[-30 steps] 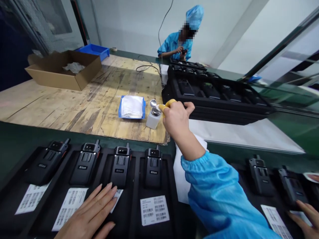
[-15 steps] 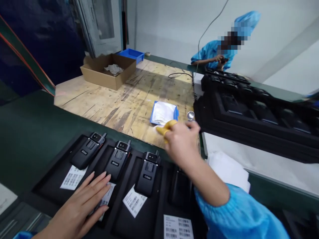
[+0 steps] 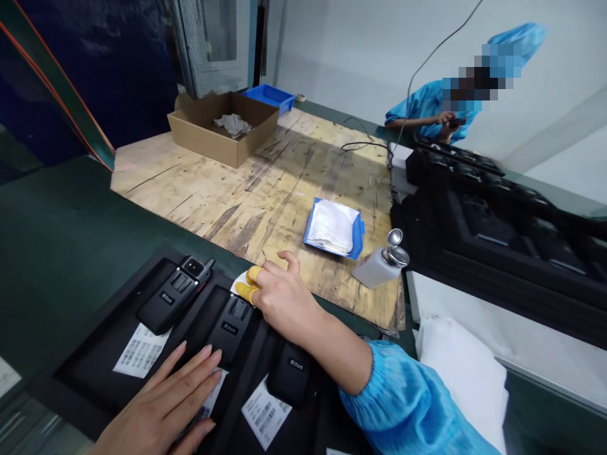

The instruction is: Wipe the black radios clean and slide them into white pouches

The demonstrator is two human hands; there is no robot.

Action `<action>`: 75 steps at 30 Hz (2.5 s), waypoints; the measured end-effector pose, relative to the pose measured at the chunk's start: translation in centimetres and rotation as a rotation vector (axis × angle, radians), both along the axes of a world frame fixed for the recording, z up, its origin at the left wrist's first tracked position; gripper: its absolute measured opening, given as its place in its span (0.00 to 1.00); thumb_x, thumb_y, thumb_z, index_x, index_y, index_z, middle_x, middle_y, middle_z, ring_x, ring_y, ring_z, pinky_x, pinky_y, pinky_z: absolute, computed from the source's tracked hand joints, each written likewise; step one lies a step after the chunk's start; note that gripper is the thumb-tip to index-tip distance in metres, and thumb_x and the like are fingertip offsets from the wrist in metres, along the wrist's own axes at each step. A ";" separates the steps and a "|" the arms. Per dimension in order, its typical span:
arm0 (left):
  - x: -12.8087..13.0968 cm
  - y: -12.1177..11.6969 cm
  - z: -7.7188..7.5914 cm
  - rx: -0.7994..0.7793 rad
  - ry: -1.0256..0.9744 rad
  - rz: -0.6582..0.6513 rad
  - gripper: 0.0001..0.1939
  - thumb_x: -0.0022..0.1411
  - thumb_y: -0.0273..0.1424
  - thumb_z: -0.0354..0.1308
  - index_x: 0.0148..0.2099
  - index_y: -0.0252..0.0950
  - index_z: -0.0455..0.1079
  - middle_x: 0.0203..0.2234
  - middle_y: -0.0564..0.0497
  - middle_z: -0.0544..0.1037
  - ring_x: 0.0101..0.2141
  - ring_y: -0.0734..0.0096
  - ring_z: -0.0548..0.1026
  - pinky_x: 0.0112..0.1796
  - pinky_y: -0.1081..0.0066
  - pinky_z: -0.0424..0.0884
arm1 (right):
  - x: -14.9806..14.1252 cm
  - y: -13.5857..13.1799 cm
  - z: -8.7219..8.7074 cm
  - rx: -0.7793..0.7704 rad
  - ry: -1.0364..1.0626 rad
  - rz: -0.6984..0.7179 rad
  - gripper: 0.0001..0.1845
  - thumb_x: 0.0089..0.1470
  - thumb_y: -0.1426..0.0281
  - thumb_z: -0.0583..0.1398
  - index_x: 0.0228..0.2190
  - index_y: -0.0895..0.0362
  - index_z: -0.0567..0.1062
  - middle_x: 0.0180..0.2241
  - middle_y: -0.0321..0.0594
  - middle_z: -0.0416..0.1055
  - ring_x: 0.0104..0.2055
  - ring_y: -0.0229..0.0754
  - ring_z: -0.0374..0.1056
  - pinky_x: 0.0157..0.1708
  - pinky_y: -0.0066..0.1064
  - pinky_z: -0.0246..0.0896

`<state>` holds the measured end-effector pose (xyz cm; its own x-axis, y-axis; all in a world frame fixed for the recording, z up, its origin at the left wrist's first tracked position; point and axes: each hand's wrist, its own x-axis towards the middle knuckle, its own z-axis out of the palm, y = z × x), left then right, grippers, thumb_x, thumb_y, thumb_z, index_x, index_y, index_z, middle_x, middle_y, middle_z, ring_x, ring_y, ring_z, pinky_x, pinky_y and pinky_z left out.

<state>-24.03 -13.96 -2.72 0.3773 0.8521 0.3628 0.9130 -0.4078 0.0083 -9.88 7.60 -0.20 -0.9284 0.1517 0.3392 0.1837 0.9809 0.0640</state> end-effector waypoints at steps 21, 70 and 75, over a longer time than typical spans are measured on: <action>-0.4 0.8 -0.3 0.055 0.054 -0.012 0.14 0.63 0.27 0.50 0.49 0.32 0.71 0.49 0.47 0.75 0.52 0.65 0.71 0.61 0.62 0.52 | 0.1 0.6 0.4 -0.016 0.065 -0.022 0.18 0.62 0.73 0.48 0.31 0.54 0.76 0.31 0.36 0.71 0.33 0.37 0.60 0.51 0.43 0.35; -0.4 1.0 -0.6 0.047 -0.075 0.019 0.14 0.66 0.32 0.49 0.47 0.34 0.73 0.48 0.51 0.76 0.50 0.70 0.72 0.61 0.67 0.50 | 0.1 -4.4 1.0 -0.345 0.033 -0.353 0.06 0.28 0.81 0.56 0.12 0.59 0.66 0.21 0.39 0.62 0.29 0.39 0.56 0.36 0.37 0.46; -0.5 1.0 -0.4 0.057 -0.085 0.020 0.14 0.67 0.32 0.49 0.48 0.34 0.73 0.49 0.52 0.76 0.50 0.71 0.72 0.62 0.67 0.48 | 3.7 -3.4 2.0 -0.339 0.024 -0.396 0.08 0.32 0.82 0.54 0.13 0.58 0.67 0.20 0.40 0.63 0.26 0.39 0.58 0.34 0.37 0.48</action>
